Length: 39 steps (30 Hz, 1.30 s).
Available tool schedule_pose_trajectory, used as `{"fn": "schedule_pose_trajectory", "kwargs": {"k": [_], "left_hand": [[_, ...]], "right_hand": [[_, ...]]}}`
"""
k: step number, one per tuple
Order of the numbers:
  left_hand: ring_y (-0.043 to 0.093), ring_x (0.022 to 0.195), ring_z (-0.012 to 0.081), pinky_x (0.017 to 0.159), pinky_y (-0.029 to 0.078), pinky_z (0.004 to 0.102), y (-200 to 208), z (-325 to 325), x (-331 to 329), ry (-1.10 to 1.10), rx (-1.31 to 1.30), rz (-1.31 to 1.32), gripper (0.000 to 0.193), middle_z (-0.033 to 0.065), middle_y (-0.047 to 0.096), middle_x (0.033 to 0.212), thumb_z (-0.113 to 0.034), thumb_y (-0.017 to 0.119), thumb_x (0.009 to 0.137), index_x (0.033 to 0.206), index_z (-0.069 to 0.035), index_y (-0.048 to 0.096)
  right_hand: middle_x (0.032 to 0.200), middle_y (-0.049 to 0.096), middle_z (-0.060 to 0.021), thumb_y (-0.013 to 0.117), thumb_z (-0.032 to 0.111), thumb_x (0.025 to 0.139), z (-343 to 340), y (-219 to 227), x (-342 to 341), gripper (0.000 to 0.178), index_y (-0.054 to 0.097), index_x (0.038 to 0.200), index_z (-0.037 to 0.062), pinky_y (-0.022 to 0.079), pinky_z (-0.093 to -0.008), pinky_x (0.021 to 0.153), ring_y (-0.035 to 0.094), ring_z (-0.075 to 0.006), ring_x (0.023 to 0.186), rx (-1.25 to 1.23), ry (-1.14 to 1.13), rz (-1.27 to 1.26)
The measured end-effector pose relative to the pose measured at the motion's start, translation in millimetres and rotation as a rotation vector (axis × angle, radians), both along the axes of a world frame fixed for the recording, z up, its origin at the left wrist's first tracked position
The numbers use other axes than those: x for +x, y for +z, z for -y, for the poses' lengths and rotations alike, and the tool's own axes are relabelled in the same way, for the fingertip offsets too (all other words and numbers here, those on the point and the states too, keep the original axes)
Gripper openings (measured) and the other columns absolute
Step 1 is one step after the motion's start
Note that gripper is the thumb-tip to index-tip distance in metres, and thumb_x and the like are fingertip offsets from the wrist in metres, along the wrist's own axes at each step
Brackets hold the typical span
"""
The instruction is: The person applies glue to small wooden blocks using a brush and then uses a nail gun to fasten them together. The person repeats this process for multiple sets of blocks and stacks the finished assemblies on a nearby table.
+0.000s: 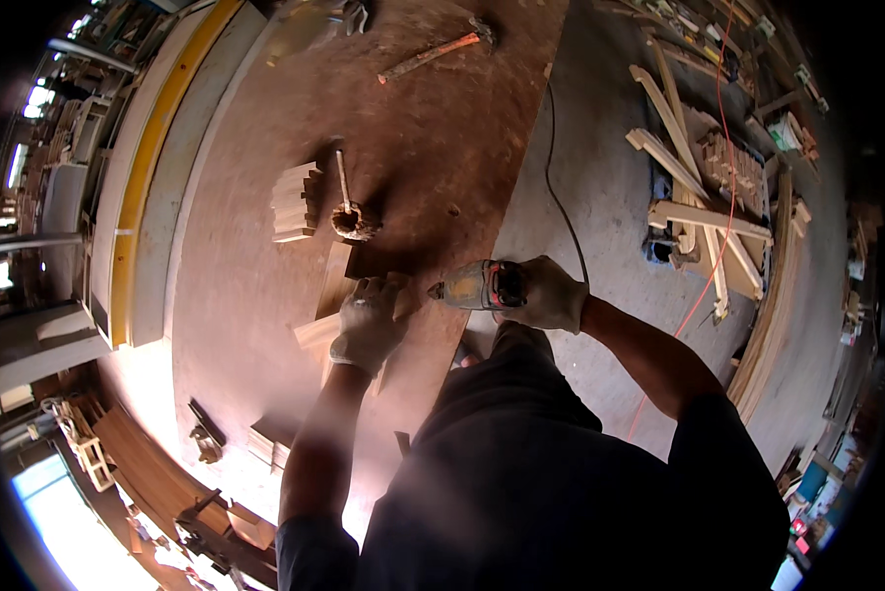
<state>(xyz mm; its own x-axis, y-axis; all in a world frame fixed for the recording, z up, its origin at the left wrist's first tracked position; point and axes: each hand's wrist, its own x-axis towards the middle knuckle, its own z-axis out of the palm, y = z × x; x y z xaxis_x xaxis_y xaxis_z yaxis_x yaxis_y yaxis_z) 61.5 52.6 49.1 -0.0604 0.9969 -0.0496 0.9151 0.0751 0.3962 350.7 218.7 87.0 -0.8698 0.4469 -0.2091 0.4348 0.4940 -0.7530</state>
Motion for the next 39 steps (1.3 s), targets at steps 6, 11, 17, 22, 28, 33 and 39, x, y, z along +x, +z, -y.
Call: {"fn": "schedule_pose_trajectory", "kwargs": {"k": [6, 11, 17, 22, 28, 33, 39], "left_hand": [[0.062, 0.12, 0.0364, 0.1, 0.051, 0.05, 3, 4, 4, 0.037, -0.086, -0.045, 0.059, 0.0162, 0.067, 0.128, -0.024, 0.084, 0.08, 0.134, -0.011, 0.064], [0.06, 0.121, 0.0334, 0.102, 0.048, 0.0478, -12, 9, 16, 0.069, 0.021, -0.197, 0.054, 0.0141, 0.066, 0.128, -0.026, 0.078, 0.086, 0.136, -0.011, 0.063], [0.062, 0.11, 0.0346, 0.099, 0.045, 0.0473, -26, -1, 44, 0.181, 0.014, -0.16, 0.03, 0.0144, 0.067, 0.115, -0.014, 0.054, 0.099, 0.126, -0.004, 0.064], [0.063, 0.109, 0.0351, 0.097, 0.046, 0.0485, -46, -5, 52, 0.257, 0.14, -0.149, 0.023, 0.0166, 0.07, 0.114, -0.012, 0.05, 0.101, 0.113, -0.002, 0.067], [0.062, 0.113, 0.0408, 0.1, 0.048, 0.0514, -57, -8, 59, 0.299, 0.107, -0.159, 0.033, 0.0218, 0.066, 0.13, -0.011, 0.048, 0.101, 0.127, 0.002, 0.064], [0.058, 0.127, 0.0407, 0.112, 0.043, 0.0498, -67, -19, 65, 0.45, 0.144, 0.053, 0.041, 0.019, 0.063, 0.143, -0.014, 0.048, 0.103, 0.139, -0.001, 0.061], [0.052, 0.142, 0.0381, 0.124, 0.035, 0.0493, -37, -14, 61, 0.455, 0.03, 0.293, 0.047, 0.0189, 0.061, 0.15, -0.022, 0.047, 0.105, 0.147, -0.004, 0.059]], "right_hand": [[0.099, 0.079, -0.0166, 0.076, 0.024, 0.086, -12, 31, -20, 0.024, 0.075, 0.103, 0.0076, 0.06, -0.0441, 0.087, 0.076, -0.0347, 0.097, -0.01, -0.036, 0.054], [0.105, 0.08, -0.017, 0.079, 0.017, 0.087, -21, 74, -61, 0.028, 0.076, 0.112, 0.0051, 0.061, -0.0385, 0.092, 0.078, -0.0276, 0.103, 0.014, -0.018, 0.17], [0.111, 0.08, -0.0171, 0.077, 0.015, 0.088, -19, 108, -118, 0.033, 0.074, 0.118, 0.0005, 0.059, -0.0385, 0.097, 0.077, -0.0261, 0.109, -0.047, 0.149, 0.034], [0.106, 0.08, -0.0207, 0.078, 0.024, 0.088, -5, 132, -170, 0.036, 0.076, 0.117, 0.0033, 0.059, -0.0417, 0.09, 0.078, -0.0307, 0.103, -0.008, 0.304, 0.055], [0.108, 0.079, -0.0218, 0.079, 0.032, 0.092, 29, 176, -244, 0.039, 0.077, 0.118, 0.0041, 0.058, -0.0424, 0.091, 0.077, -0.0334, 0.103, 0.001, 0.385, 0.378], [0.103, 0.077, -0.0257, 0.076, 0.04, 0.093, 37, 171, -285, 0.042, 0.078, 0.117, 0.0053, 0.058, -0.0464, 0.088, 0.075, -0.0401, 0.1, 0.221, 0.565, 0.572], [0.084, 0.076, -0.0232, 0.079, 0.039, 0.09, 18, 129, -299, 0.042, 0.079, 0.106, 0.0009, 0.06, -0.0434, 0.073, 0.076, -0.0328, 0.075, 0.227, 0.702, 0.534]]}}
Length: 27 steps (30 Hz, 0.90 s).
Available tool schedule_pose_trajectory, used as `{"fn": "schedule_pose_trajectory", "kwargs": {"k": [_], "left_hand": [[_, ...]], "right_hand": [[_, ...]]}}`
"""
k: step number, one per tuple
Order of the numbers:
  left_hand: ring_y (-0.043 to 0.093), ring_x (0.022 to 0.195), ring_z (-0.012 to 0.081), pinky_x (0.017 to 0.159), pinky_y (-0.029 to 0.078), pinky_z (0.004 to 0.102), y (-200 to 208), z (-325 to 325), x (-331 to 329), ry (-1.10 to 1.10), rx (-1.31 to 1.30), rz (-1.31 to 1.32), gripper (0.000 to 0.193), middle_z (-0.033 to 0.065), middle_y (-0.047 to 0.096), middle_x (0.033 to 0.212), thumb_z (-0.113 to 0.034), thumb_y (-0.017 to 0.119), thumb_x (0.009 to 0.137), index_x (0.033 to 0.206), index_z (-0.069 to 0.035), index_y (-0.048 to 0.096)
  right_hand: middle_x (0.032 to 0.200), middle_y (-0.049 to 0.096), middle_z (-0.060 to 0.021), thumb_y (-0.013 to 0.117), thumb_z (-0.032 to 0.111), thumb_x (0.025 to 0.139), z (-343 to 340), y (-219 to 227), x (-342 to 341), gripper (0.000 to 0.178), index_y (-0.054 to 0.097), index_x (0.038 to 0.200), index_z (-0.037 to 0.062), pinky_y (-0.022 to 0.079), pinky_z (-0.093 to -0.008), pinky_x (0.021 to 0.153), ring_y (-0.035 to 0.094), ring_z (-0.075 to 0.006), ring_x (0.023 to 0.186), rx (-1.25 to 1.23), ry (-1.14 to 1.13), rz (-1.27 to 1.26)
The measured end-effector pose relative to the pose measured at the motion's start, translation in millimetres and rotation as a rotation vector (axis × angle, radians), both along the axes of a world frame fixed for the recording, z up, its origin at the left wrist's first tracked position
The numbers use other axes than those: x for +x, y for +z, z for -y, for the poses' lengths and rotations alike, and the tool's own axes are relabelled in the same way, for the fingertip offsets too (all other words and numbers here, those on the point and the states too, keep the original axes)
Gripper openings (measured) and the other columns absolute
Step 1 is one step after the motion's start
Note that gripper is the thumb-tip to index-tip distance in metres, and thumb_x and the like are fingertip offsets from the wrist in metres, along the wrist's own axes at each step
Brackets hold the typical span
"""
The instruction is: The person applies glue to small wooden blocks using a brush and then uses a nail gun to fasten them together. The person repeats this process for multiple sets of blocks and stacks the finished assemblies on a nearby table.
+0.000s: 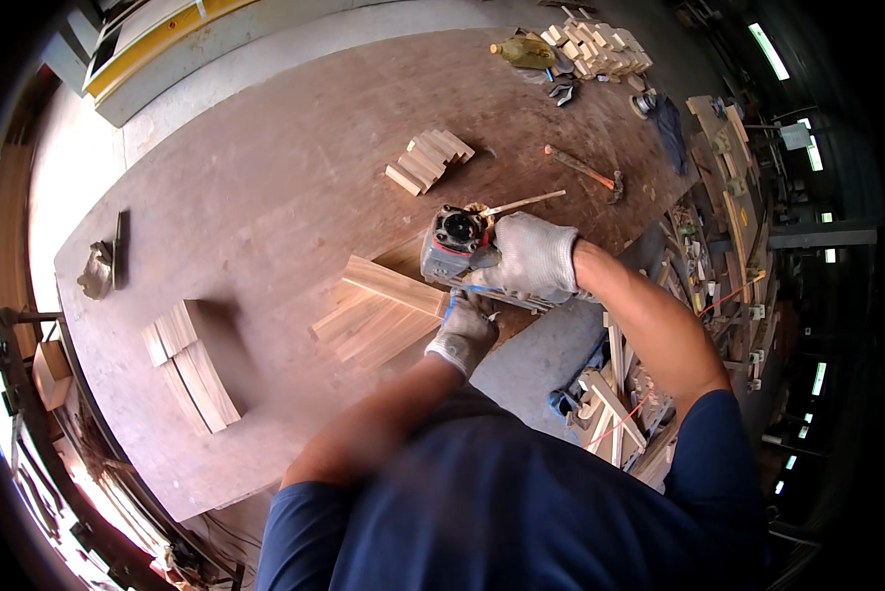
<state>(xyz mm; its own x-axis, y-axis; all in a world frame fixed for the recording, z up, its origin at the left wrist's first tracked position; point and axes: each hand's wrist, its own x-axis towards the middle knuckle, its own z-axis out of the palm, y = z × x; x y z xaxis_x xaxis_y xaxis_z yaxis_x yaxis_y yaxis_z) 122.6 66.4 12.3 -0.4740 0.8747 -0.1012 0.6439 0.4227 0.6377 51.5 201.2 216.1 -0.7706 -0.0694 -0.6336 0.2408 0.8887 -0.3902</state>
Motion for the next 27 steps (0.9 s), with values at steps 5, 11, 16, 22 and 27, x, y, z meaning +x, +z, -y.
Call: {"fn": "schedule_pose_trajectory", "kwargs": {"k": [5, 11, 16, 22, 27], "left_hand": [[0.054, 0.14, 0.0379, 0.122, 0.037, 0.0505, -12, 2, 3, 0.001, 0.105, -0.011, 0.047, 0.0165, 0.061, 0.15, -0.026, 0.047, 0.106, 0.149, -0.01, 0.058], [0.055, 0.135, 0.0335, 0.119, 0.041, 0.0507, -42, -5, 11, -0.011, 0.155, -0.3, 0.039, 0.0135, 0.063, 0.144, -0.022, 0.044, 0.107, 0.142, -0.013, 0.06], [0.061, 0.116, 0.0258, 0.107, 0.051, 0.0441, -98, -28, 14, 0.169, 0.23, -1.106, 0.03, 0.0034, 0.067, 0.122, -0.029, 0.042, 0.111, 0.125, -0.013, 0.063], [0.056, 0.133, 0.0386, 0.115, 0.041, 0.0534, -158, -48, 39, 0.178, 0.015, -1.167, 0.043, 0.0127, 0.063, 0.143, -0.019, 0.051, 0.105, 0.148, -0.017, 0.056], [0.056, 0.135, 0.0403, 0.116, 0.041, 0.0539, -94, -28, 19, 0.099, 0.097, -0.603, 0.049, 0.0149, 0.061, 0.146, -0.017, 0.053, 0.103, 0.151, -0.015, 0.053]], "right_hand": [[0.076, 0.075, -0.0142, 0.08, 0.034, 0.093, 18, 11, -24, 0.041, 0.076, 0.099, -0.0062, 0.059, -0.037, 0.054, 0.072, -0.0202, 0.057, -0.104, -0.167, 0.304], [0.078, 0.076, -0.0142, 0.077, 0.033, 0.095, 26, 6, -39, 0.041, 0.076, 0.101, -0.0078, 0.061, -0.0379, 0.056, 0.074, -0.0216, 0.062, 0.017, -0.144, 0.436], [0.073, 0.071, -0.0096, 0.075, 0.025, 0.099, 36, 6, -48, 0.028, 0.074, 0.109, -0.0014, 0.058, -0.036, 0.054, 0.067, -0.0187, 0.058, 0.075, -0.113, 0.49], [0.075, 0.072, -0.011, 0.075, 0.025, 0.098, 41, 0, -58, 0.028, 0.073, 0.117, 0.0044, 0.059, -0.0355, 0.053, 0.071, -0.0193, 0.06, 0.027, -0.134, 0.556], [0.078, 0.076, -0.0145, 0.076, 0.03, 0.096, 38, 1, -60, 0.035, 0.077, 0.11, -0.001, 0.061, -0.0394, 0.055, 0.074, -0.0232, 0.059, 0.052, -0.078, 0.546]]}}
